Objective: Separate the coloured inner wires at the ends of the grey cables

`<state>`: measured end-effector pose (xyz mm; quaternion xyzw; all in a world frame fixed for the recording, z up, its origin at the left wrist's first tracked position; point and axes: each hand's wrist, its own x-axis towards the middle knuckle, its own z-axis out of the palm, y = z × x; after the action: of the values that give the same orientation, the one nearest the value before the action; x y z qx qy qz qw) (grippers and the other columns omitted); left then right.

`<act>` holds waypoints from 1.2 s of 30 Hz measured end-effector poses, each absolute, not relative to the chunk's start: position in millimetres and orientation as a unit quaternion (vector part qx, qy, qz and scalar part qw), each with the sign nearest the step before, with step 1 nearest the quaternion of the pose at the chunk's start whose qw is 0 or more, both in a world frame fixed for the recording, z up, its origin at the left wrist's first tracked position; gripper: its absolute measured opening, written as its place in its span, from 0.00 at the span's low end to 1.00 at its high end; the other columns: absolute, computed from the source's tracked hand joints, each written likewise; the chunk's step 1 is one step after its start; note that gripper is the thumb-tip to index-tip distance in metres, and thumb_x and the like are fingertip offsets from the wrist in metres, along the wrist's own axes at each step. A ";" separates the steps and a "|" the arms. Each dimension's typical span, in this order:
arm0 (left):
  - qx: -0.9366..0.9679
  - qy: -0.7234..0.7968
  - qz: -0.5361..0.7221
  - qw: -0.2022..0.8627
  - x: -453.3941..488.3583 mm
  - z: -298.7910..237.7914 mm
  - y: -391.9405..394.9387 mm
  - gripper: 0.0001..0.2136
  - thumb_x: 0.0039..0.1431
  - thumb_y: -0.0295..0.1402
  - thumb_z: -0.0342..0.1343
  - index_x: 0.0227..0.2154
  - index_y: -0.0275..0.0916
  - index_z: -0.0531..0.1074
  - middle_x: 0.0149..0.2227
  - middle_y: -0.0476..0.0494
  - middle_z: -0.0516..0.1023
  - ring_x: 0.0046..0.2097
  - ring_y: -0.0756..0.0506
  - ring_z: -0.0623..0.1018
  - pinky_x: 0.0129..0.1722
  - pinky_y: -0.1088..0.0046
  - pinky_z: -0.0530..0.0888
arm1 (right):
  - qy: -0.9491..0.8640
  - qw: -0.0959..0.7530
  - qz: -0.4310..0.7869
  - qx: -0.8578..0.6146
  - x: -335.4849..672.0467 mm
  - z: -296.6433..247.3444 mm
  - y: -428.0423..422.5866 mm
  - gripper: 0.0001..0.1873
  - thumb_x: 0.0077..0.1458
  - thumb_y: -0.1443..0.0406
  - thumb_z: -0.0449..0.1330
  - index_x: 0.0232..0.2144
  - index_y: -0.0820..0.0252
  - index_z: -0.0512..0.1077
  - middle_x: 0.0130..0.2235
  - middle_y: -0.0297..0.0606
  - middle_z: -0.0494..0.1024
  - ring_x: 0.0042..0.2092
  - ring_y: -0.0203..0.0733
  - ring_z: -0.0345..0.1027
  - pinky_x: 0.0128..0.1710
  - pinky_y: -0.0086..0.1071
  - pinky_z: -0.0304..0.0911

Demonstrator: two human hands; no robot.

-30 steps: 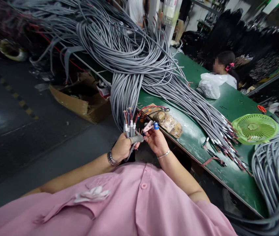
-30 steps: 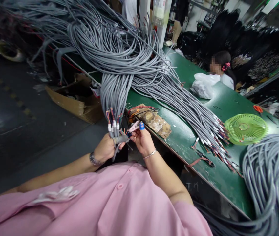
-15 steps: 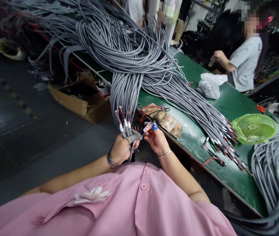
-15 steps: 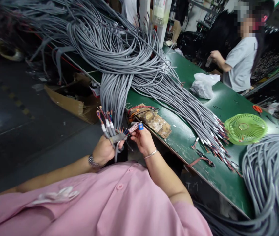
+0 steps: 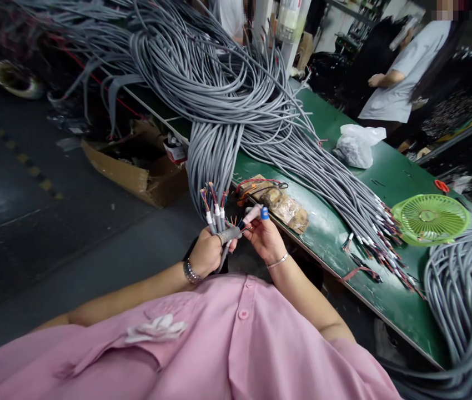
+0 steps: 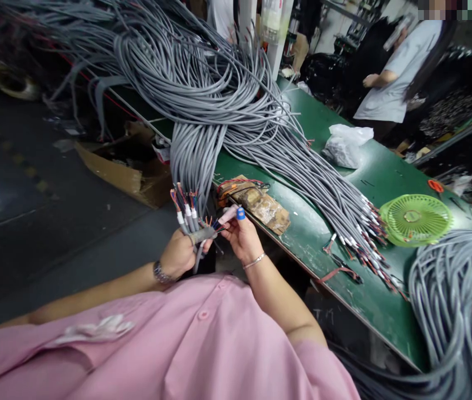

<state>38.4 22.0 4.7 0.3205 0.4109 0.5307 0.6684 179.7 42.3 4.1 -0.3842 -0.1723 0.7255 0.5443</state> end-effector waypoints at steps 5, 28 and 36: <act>0.340 0.410 0.523 0.665 31.1 1.5 15.7 0.08 0.47 0.32 0.63 0.23 0.37 0.69 0.15 0.53 0.68 0.17 0.53 0.65 0.18 0.76 0.62 | -0.225 0.460 0.763 -0.394 192.4 5.6 35.4 0.30 0.49 0.41 0.58 0.35 0.61 0.74 0.34 0.37 0.76 0.30 0.33 0.67 0.29 0.28 0.66; 0.409 0.409 0.424 0.697 23.0 6.4 17.7 0.09 0.47 0.34 0.62 0.18 0.36 0.72 0.16 0.47 0.72 0.19 0.50 0.70 0.21 0.76 0.63 | -0.431 0.463 0.642 -0.434 186.6 13.4 8.4 0.16 0.45 0.57 0.69 0.35 0.59 0.74 0.31 0.33 0.76 0.30 0.34 0.66 0.32 0.28 0.62; 0.479 0.406 0.367 0.686 19.9 -5.4 18.1 0.09 0.49 0.35 0.62 0.19 0.34 0.75 0.18 0.43 0.76 0.20 0.50 0.70 0.20 0.76 0.62 | -0.395 0.484 0.655 -0.426 171.4 11.2 5.8 0.16 0.47 0.54 0.66 0.29 0.58 0.68 0.19 0.28 0.71 0.20 0.34 0.65 0.23 0.29 0.59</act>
<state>19.9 18.1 -5.4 0.4791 0.4064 0.3671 0.6860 171.4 5.8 11.2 -0.4255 -0.3947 0.6551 0.4837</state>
